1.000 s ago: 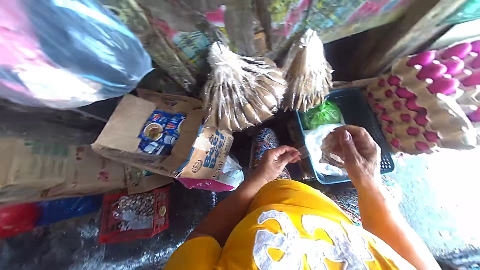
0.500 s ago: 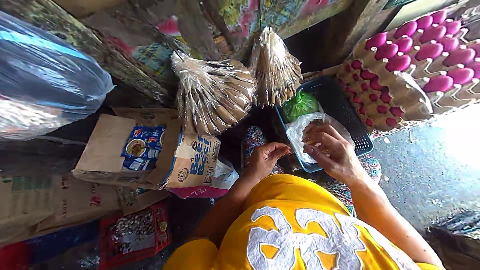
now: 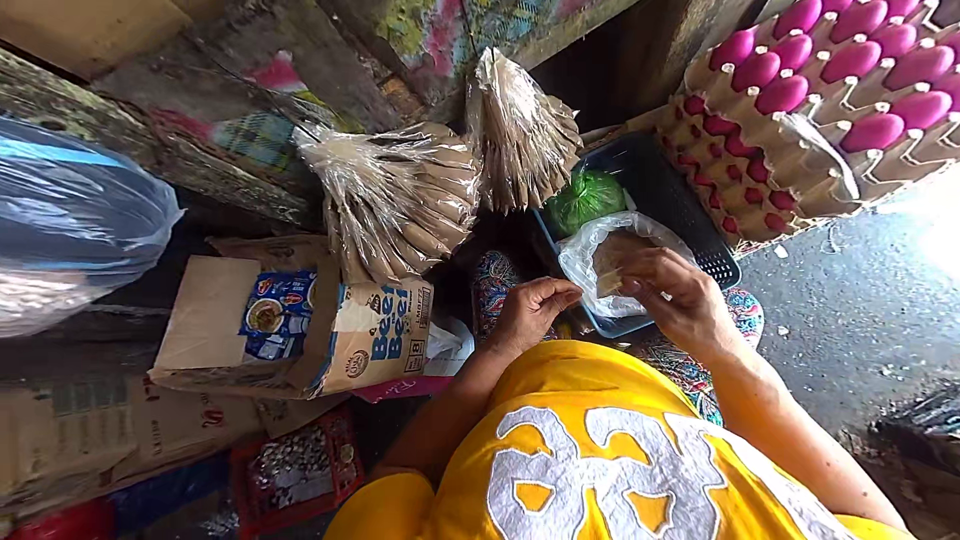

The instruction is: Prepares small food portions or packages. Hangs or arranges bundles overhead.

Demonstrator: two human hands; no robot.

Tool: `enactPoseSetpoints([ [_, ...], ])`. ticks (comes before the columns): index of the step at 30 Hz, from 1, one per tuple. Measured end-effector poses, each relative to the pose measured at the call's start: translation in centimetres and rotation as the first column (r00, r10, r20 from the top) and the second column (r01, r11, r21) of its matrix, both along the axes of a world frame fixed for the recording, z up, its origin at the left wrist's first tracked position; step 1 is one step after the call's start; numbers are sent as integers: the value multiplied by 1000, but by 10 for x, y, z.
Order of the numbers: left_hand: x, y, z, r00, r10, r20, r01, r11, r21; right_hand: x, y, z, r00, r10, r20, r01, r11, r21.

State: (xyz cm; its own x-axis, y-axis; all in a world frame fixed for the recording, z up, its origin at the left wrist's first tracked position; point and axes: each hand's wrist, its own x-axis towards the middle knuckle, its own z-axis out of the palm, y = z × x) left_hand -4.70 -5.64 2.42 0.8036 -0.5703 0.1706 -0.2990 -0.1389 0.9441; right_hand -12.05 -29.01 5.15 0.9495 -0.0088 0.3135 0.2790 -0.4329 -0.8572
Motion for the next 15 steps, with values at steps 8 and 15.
enactPoseSetpoints([
  [8, 30, -6, -28, 985, 116, 132, -141, 969, 201, -23, -59, -38, 757, -391, -524, 10, 808, -590],
  [15, 46, -44, -39, 995, 85, -55, -49, 879, 474, -16, -56, -79, 723, -479, -497, 5, 724, -690],
])
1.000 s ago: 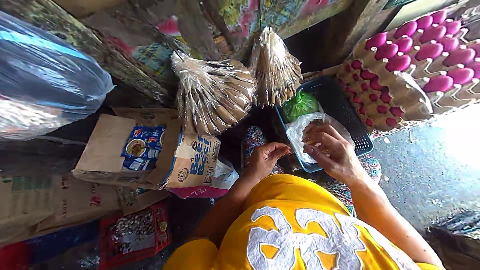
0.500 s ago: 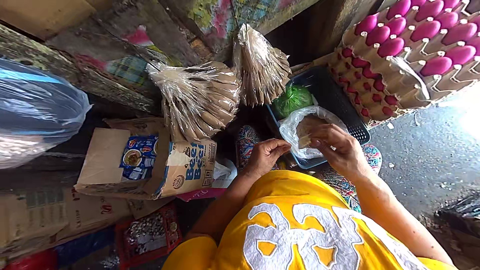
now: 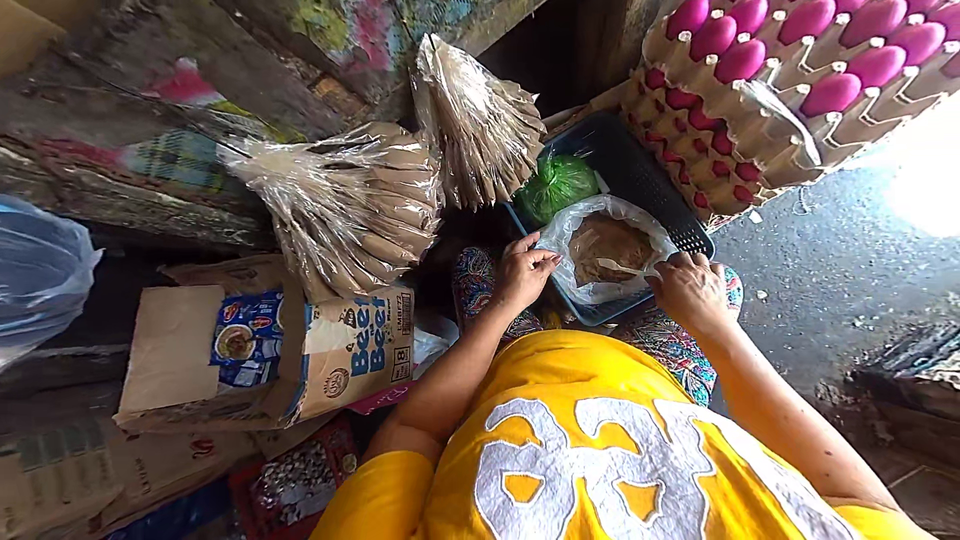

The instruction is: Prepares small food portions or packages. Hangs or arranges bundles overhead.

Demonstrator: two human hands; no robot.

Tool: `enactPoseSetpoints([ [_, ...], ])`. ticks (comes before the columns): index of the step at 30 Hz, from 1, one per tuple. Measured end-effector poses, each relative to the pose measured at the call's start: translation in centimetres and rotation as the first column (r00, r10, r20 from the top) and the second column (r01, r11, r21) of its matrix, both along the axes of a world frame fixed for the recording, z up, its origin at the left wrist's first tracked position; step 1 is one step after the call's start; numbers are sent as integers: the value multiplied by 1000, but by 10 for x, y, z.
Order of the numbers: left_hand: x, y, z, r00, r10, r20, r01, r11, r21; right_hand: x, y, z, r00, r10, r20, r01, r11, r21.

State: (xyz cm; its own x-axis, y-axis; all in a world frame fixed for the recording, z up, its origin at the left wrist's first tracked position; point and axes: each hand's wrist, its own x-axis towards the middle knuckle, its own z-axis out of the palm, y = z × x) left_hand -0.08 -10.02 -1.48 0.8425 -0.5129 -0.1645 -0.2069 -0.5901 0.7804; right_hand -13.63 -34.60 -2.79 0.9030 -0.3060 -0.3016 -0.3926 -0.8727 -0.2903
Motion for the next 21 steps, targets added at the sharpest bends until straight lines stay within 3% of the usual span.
enactPoseSetpoints([
  [5, 16, -29, -3, 995, -102, -5, 99, 947, 306, 12, 2, -8, 997, 8, -79, -11, 999, -48],
  [9, 21, -43, -8, 989, -148, 29, 123, 903, 412, 16, -2, -9, 992, 0, -125, 0, 1000, 0],
  [15, 17, -58, -4, 991, -129, 44, 116, 966, 229, 10, -4, -2, 999, 24, -44, -22, 999, 37],
  [21, 12, -65, 22, 983, -138, -119, 117, 979, -168, 3, -7, 15, 997, 25, 76, -29, 998, 47],
])
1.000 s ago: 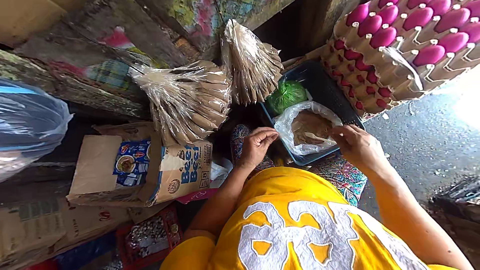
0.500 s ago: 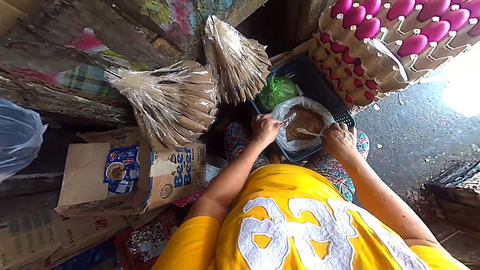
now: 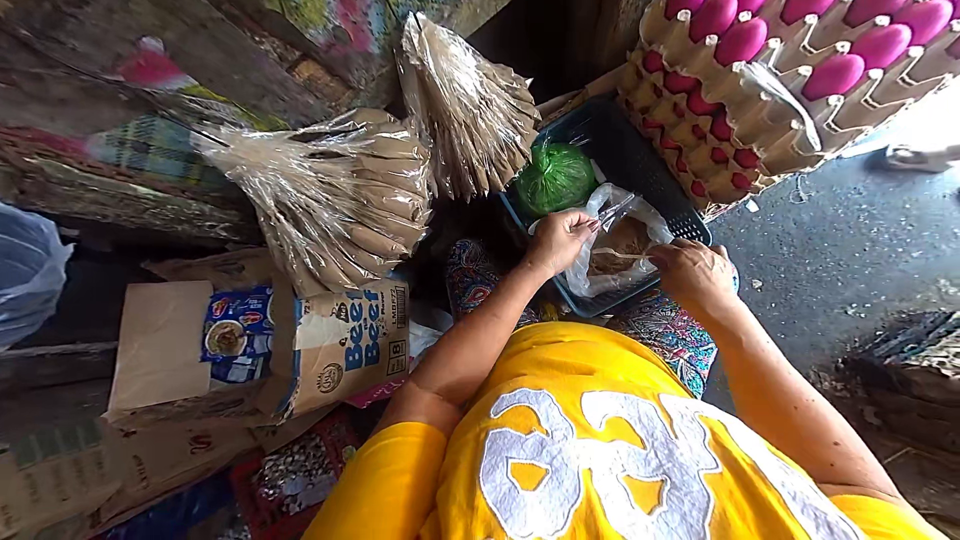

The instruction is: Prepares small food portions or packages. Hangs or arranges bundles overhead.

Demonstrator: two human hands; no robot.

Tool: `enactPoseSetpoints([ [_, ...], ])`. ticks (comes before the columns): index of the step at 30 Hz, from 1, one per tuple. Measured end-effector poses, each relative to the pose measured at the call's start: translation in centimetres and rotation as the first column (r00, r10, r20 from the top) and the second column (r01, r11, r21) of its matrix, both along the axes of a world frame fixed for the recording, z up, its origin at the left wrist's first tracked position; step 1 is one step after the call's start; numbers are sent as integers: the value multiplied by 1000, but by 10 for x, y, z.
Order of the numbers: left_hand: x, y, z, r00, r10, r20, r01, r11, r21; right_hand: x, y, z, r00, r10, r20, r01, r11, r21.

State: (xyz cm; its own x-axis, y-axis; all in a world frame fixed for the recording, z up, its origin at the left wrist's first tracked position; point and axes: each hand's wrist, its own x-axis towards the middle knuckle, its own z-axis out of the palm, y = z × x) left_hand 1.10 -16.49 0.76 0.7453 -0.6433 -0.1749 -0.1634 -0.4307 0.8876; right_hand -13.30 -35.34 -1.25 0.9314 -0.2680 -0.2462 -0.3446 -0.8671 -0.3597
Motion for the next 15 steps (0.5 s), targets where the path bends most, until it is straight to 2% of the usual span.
enactPoseSetpoints([
  [4, 4, 14, 15, 997, 72, -37, -76, 988, -135, -3, -1, 3, 1000, 17, -1, -17, 1000, 11],
  [9, 6, 26, 11, 985, 141, -97, -160, 961, -228, 1, 4, 6, 1000, 24, 3, -24, 999, 39],
  [12, 19, 41, 7, 983, 181, 0, -180, 976, -126, 1, 4, 10, 999, 47, 23, -48, 997, 61],
  [15, 28, 59, -2, 980, 137, 144, -144, 989, 43, 3, 7, 8, 993, 105, -53, -100, 992, 79],
])
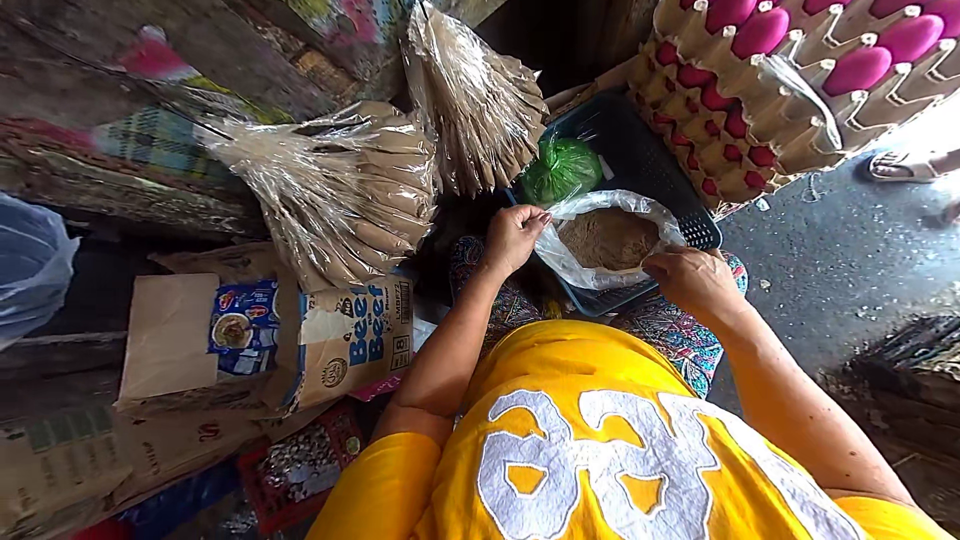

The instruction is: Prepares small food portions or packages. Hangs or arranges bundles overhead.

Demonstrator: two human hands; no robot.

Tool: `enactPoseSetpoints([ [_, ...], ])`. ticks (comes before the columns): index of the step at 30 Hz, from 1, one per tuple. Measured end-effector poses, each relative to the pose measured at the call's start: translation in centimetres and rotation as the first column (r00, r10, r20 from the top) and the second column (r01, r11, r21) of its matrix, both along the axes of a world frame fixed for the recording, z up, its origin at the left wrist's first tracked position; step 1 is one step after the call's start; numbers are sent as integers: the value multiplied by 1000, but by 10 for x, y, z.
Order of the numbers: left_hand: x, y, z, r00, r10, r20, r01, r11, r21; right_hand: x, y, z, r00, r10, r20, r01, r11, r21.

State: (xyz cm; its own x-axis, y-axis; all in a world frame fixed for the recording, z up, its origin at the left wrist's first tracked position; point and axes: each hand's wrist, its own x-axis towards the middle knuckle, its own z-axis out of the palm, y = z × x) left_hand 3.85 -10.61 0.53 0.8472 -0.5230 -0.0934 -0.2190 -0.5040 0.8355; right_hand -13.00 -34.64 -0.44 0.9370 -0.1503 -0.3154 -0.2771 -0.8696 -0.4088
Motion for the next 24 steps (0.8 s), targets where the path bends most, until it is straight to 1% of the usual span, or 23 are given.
enactPoseSetpoints([
  [2, -1, 6, -4, 993, -47, 108, 39, 996, 75, 3, 3, -6, 1000, 12, -5, -12, 1000, -10],
  [4, -3, 9, -8, 977, -72, 198, 50, 992, 113, 7, 4, -12, 1000, 0, 17, 0, 999, -32],
  [7, -11, 11, -16, 938, -59, 343, 32, 996, 85, 13, -1, -15, 998, -29, 55, 32, 998, -52],
  [10, -24, 9, -15, 885, -48, 463, 35, 999, 36, 14, -10, -9, 997, -65, 47, 65, 998, -12],
  [12, -29, 10, -15, 867, -31, 498, 27, 1000, 16, 13, -17, -8, 996, -83, 25, 82, 996, 31],
  [15, -27, 15, -20, 860, 14, 511, -11, 1000, -9, 13, -22, -9, 995, -99, -1, 99, 994, 38],
  [18, -27, 16, -23, 850, 10, 527, -13, 1000, 2, 19, -18, -12, 992, -120, 29, 117, 990, 81],
  [20, -31, 14, -23, 846, -10, 533, -3, 1000, 25, 26, -8, -15, 983, -165, 84, 149, 975, 168],
  [22, -34, 11, -25, 842, -25, 540, 6, 999, 37, 33, 1, -24, 963, -244, 114, 205, 938, 279],
  [24, -35, 9, -31, 836, -43, 547, 21, 999, 46, 37, 9, -36, 937, -320, 142, 254, 900, 354],
])
